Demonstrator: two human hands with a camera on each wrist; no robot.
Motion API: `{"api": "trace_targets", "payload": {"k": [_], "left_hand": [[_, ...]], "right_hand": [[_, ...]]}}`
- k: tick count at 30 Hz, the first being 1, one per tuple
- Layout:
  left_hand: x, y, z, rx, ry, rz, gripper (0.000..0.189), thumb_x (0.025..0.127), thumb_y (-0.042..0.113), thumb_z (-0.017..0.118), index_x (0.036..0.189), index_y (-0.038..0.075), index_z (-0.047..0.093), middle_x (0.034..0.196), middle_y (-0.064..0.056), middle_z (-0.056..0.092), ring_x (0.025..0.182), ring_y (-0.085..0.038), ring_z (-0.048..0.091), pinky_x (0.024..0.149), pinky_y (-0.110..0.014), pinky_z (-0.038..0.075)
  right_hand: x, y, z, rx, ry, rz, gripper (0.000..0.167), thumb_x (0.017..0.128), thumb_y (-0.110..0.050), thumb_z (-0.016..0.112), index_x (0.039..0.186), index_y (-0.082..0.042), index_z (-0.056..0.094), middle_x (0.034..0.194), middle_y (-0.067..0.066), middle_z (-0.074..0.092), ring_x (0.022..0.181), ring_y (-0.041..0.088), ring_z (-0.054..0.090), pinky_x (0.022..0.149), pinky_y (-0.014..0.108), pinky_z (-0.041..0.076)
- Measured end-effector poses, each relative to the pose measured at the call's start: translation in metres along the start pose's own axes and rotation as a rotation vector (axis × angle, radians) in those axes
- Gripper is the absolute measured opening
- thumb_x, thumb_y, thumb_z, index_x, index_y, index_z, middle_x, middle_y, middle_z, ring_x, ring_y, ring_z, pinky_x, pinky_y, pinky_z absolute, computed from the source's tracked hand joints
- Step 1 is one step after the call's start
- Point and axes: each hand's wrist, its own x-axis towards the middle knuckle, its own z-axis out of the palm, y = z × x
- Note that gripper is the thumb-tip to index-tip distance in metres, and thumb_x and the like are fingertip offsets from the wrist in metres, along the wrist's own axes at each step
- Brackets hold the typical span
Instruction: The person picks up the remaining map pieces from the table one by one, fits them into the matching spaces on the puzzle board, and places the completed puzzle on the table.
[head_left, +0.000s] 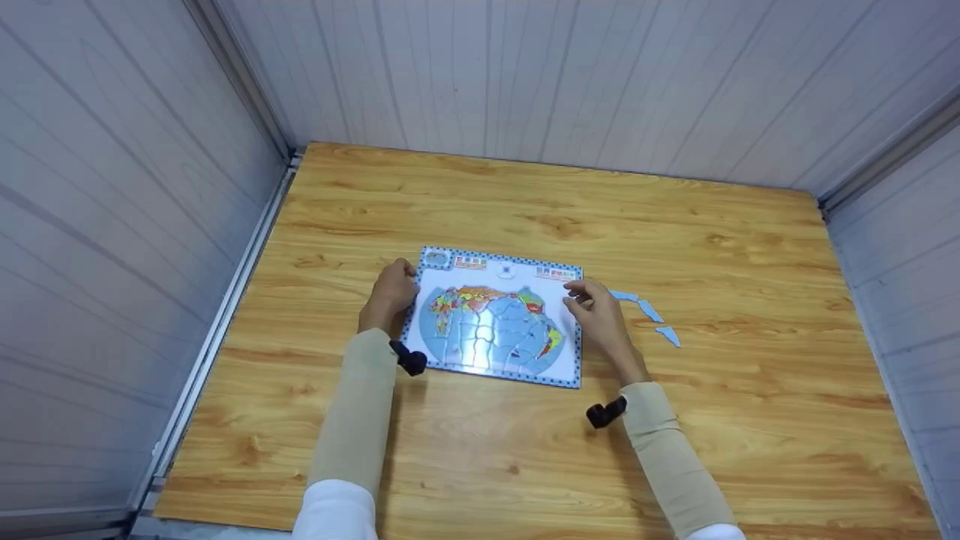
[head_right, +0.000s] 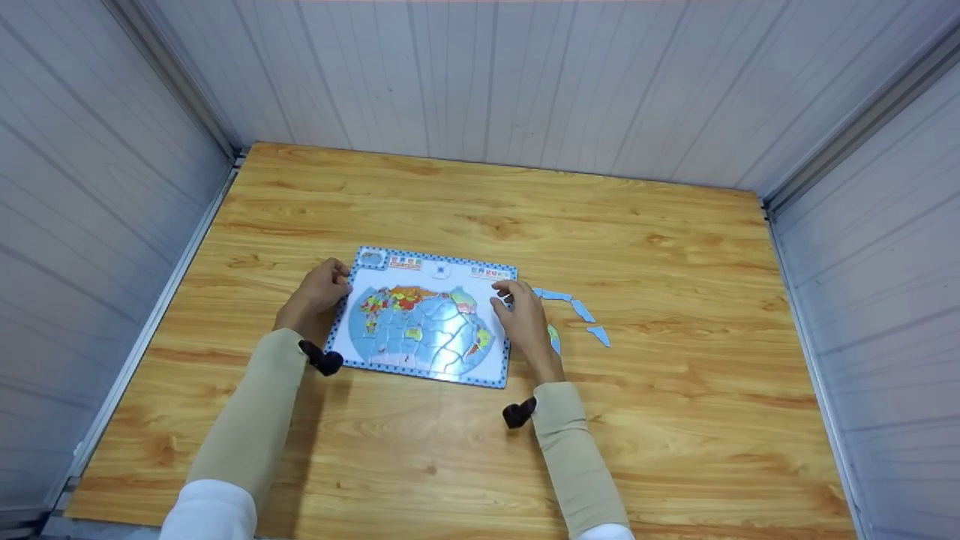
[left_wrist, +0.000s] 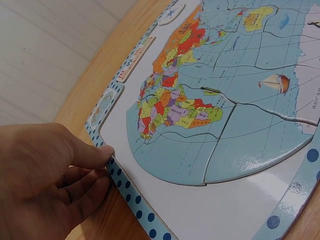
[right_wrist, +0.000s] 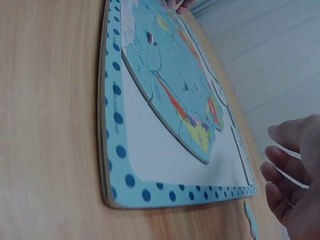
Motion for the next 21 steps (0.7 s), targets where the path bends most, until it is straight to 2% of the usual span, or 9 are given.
{"api": "trace_targets", "payload": {"k": [14,21], "left_hand": [[-0.002,0.003,-0.001,-0.014,-0.031,-0.042,0.031,0.098,0.01,0.043,0.129,0.008,0.043,0.124,-0.015,0.05,0.111,-0.028,0.052,0.096,-0.043,0.045],[-0.001,0.002,-0.001,-0.006,-0.023,-0.027,0.031,0.098,0.009,0.043,0.128,0.007,0.044,0.125,-0.015,0.049,0.113,-0.028,0.05,0.097,-0.043,0.044]], "right_hand": [[-0.008,0.007,-0.018,0.017,0.054,0.006,0.024,0.093,-0.014,0.061,0.115,-0.008,0.064,0.109,0.009,0.062,0.097,0.019,0.056,0.078,0.028,0.044],[-0.014,0.012,-0.027,0.008,0.075,0.003,0.026,0.092,-0.015,0.062,0.116,-0.005,0.064,0.107,0.01,0.063,0.096,0.019,0.056,0.077,0.026,0.045]]}}
